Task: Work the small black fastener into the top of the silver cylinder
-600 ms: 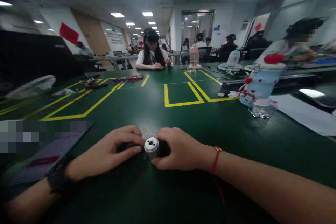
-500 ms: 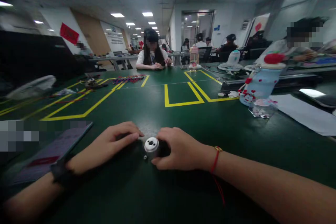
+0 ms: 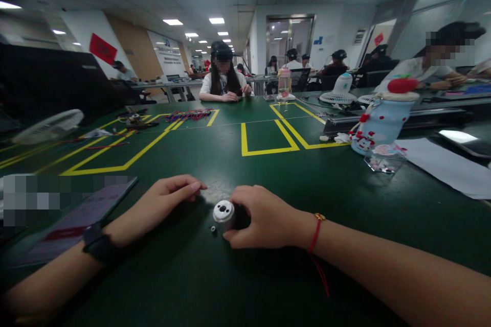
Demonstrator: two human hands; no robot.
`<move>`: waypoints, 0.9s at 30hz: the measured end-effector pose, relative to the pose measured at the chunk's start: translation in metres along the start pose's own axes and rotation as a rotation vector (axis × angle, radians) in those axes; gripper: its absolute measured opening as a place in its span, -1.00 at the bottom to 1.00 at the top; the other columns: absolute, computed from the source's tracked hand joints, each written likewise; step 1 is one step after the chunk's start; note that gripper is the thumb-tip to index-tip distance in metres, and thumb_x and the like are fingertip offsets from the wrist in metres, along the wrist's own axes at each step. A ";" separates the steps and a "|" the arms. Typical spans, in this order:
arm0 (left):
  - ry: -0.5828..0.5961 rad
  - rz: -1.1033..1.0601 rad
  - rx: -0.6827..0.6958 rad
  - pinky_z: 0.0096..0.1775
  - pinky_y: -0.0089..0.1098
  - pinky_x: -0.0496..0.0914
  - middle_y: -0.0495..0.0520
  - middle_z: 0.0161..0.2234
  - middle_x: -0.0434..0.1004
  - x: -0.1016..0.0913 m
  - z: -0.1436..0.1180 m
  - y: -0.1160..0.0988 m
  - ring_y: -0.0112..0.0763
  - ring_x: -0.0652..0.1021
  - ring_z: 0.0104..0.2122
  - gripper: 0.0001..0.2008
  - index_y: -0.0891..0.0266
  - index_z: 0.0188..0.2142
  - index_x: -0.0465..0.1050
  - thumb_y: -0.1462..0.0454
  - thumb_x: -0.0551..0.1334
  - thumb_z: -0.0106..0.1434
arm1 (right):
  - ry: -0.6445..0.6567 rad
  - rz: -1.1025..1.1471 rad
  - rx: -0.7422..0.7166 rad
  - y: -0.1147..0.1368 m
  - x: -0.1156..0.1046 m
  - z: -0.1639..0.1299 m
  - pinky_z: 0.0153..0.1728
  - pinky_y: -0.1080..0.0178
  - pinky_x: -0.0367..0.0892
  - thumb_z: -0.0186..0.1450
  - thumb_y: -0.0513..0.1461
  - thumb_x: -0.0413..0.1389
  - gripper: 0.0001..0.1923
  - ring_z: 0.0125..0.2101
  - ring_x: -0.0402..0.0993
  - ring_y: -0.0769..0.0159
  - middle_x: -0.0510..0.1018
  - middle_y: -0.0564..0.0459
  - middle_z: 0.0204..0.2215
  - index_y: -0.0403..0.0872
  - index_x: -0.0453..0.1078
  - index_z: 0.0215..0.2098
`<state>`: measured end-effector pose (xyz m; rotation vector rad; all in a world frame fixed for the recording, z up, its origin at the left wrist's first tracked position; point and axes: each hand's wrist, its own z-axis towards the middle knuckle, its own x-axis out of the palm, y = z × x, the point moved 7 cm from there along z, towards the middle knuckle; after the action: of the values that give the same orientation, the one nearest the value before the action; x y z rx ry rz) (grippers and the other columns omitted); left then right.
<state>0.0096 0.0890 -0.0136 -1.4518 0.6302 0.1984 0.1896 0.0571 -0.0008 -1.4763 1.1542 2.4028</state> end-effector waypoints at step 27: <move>0.323 0.325 0.325 0.00 -0.22 0.28 0.00 -0.10 0.42 0.035 -0.017 -0.032 -0.25 0.42 -0.06 -0.82 0.07 -0.23 0.56 0.18 0.38 0.14 | -0.010 0.006 -0.012 -0.001 0.001 -0.001 -0.44 0.33 0.09 0.07 -0.22 0.25 -0.76 -0.45 0.21 0.41 0.34 0.15 -0.44 -0.10 0.31 -0.36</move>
<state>0.0489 0.0596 -0.0040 -1.0688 1.1105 0.1077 0.1899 0.0572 -0.0029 -1.4642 1.1458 2.4223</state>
